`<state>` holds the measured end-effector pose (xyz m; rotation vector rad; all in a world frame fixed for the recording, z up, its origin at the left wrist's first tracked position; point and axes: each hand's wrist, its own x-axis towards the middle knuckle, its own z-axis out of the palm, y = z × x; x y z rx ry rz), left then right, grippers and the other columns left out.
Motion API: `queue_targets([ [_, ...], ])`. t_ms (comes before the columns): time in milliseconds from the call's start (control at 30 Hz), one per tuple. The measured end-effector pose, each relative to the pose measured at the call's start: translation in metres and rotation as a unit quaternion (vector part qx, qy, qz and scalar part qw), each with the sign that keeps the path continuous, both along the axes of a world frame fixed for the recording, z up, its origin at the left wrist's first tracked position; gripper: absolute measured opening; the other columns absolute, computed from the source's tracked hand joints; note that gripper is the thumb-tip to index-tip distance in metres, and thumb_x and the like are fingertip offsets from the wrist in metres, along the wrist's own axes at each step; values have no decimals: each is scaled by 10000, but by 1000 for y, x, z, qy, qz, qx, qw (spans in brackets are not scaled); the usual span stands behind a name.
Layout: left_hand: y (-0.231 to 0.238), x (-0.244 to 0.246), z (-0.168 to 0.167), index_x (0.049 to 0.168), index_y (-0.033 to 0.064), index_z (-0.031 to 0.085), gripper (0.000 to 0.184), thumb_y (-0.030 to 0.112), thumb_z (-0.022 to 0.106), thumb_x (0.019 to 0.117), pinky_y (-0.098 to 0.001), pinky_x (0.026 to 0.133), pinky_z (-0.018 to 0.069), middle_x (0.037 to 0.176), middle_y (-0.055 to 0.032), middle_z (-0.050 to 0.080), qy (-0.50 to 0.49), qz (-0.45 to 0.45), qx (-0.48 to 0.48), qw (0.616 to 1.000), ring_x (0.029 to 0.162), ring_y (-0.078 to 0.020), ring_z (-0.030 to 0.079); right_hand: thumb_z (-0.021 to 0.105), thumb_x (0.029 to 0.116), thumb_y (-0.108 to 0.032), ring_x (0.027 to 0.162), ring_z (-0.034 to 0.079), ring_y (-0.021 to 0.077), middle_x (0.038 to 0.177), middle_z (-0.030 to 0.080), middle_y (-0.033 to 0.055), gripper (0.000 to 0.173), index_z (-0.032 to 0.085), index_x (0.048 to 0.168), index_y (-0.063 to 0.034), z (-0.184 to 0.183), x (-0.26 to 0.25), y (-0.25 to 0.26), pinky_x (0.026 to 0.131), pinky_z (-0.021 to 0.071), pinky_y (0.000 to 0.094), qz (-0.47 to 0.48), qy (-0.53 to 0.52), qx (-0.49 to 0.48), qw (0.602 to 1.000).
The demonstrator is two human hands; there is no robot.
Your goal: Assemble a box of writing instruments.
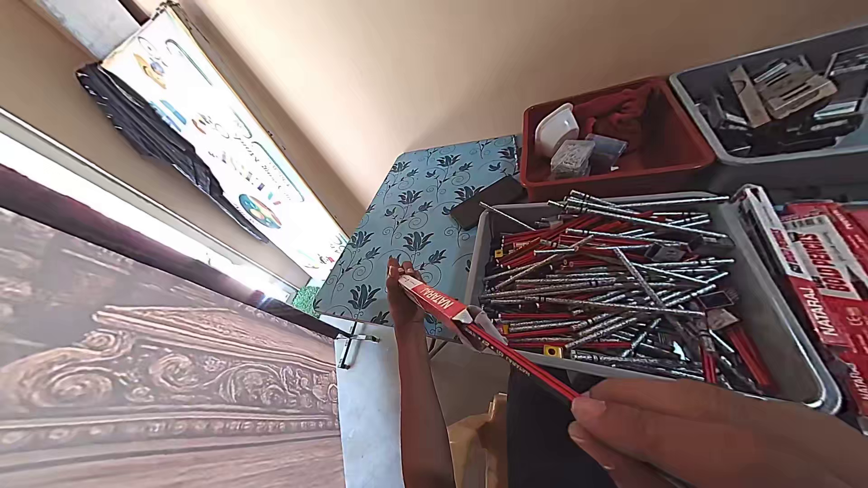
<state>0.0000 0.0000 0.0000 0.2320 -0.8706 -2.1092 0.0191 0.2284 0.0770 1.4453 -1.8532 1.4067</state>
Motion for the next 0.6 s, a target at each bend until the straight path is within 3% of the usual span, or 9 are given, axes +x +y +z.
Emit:
queue_targets([
  [33,-37,-15,-34,917,185,542,266,186,351,1102,-109,539,487,753,96,609,40,-60,25,997,621,34,589,587,1023,-62,820,666,106,884,705,163,129,669,1013,37,0,0,1,726,515,156,-3,-12,-6,1000],
  [67,-60,-24,-57,876,218,597,254,220,443,1079,-139,504,495,728,102,631,74,-104,26,991,584,13,598,599,1022,-71,834,669,89,895,710,153,126,672,1016,32,-1,-1,2,729,514,146,-5,-23,-13,1000],
  [133,-82,-34,-81,889,249,719,94,276,672,966,-157,520,521,750,93,683,130,-157,-3,979,592,-8,631,611,1030,-124,863,677,31,916,725,106,141,670,1018,3,-4,-3,1,746,520,111,-12,-44,-20,999],
  [167,-88,-38,-86,903,262,750,41,284,722,924,-159,534,535,757,89,705,152,-175,-21,973,600,-13,650,616,1031,-144,862,677,8,916,733,90,155,671,1012,0,-7,-4,0,750,521,99,-14,-56,-25,998],
  [367,-85,-42,-87,812,284,721,105,336,807,842,-158,552,538,727,101,682,130,-165,-93,973,627,2,653,606,1029,-165,856,657,-22,899,736,70,175,687,991,-14,-18,-16,-20,754,494,76,-48,-36,-21,998],
  [467,-81,-41,-87,810,270,694,132,353,760,889,-160,560,532,702,109,642,100,-141,-94,980,620,9,631,573,1056,-248,818,651,-16,875,713,69,253,671,1031,-16,-24,-22,-34,721,500,81,-61,-28,-21,998],
  [533,-81,-43,-85,801,255,689,142,322,724,921,-163,564,540,697,95,652,99,-134,-70,984,612,1,636,519,1082,-293,861,631,-11,945,683,69,297,623,1109,-16,-27,-24,-38,745,501,92,-47,-34,-47,997],
  [600,-86,-46,-88,815,256,688,126,311,714,926,-188,586,562,709,85,672,105,-135,-47,984,624,-14,654,530,1079,-252,949,639,-6,1015,664,58,227,613,1102,-42,-29,-26,-42,805,519,96,-45,-14,-106,993],
])
